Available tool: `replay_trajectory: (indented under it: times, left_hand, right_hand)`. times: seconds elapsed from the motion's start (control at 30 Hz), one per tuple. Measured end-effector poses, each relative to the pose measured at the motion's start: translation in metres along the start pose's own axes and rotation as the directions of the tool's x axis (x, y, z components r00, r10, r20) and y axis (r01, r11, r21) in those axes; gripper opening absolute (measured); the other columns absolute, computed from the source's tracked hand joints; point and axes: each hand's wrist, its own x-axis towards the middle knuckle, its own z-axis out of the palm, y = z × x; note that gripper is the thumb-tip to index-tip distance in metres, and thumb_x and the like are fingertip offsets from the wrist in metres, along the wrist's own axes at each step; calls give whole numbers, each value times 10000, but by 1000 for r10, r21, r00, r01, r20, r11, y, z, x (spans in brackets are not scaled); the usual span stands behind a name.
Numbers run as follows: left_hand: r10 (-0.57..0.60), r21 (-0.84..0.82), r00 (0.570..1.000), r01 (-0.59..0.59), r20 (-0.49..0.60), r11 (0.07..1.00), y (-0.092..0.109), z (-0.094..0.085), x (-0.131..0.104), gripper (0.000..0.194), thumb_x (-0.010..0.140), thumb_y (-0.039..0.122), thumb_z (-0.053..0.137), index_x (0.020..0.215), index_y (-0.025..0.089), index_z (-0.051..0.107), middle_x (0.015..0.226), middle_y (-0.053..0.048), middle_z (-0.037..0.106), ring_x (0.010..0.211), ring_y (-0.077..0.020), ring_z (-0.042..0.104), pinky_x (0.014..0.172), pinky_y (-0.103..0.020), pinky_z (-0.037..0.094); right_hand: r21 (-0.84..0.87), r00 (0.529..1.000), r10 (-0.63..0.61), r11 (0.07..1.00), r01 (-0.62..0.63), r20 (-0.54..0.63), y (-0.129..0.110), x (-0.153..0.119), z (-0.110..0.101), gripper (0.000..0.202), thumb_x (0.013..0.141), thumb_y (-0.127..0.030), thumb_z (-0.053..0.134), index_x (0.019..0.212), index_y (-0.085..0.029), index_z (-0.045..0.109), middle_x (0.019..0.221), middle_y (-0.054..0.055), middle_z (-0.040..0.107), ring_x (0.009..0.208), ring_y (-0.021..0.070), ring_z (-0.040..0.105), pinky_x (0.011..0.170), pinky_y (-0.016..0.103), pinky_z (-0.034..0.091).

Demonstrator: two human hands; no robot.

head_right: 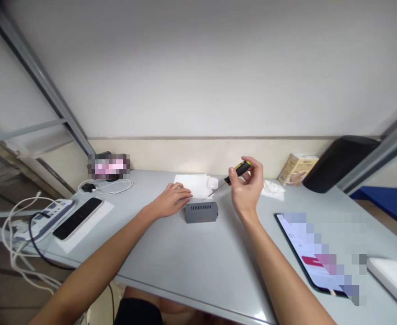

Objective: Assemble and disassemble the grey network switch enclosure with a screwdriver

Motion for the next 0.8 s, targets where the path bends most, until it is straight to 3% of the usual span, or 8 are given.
replay_trajectory:
  times: [0.3, 0.43, 0.67, 0.8]
  left_hand:
    - [27, -9, 1000, -28, -9, 1000, -4, -5, 0, 273, 1086, 246, 484, 1182, 233, 739, 1268, -67, 749, 1225, -258, 581, 1018, -429, 418]
    - [36, -25, 994, -39, -103, 999, -1, -10, 0, 302, 1090, 219, 444, 1146, 225, 740, 1238, -79, 741, 1218, -248, 600, 1031, -426, 436]
    - [1, -256, 930, -103, -369, 961, 27, -22, 2, 275, 1103, 286, 449, 1131, 204, 710, 1143, -83, 763, 1062, -208, 681, 983, -381, 495]
    - [24, -277, 944, -121, -330, 953, 50, -25, 0, 278, 1100, 305, 447, 1215, 217, 684, 1205, -79, 763, 1091, -212, 693, 984, -386, 500]
  right_hand:
    - [15, 1000, 11, 1000, -11, -1, 4, 1, -1, 473, 790, -418, 819, 1176, -272, 588, 931, -10, 477, 718, 138, 556, 536, 261, 538]
    - [13, 1000, 0, 1000, 0, -7, 4, 2, -2, 473, 791, -410, 819, 1183, -275, 592, 954, -6, 477, 729, 139, 551, 550, 273, 551]
    - [15, 999, -23, 1000, 24, -35, -4, 3, 0, 476, 781, -439, 818, 1162, -268, 591, 971, 6, 483, 766, 151, 543, 594, 285, 544]
    - [7, 998, -46, 999, 46, -40, -7, 4, -2, 463, 796, -467, 800, 1157, -277, 581, 1007, 18, 491, 760, 151, 525, 607, 292, 532]
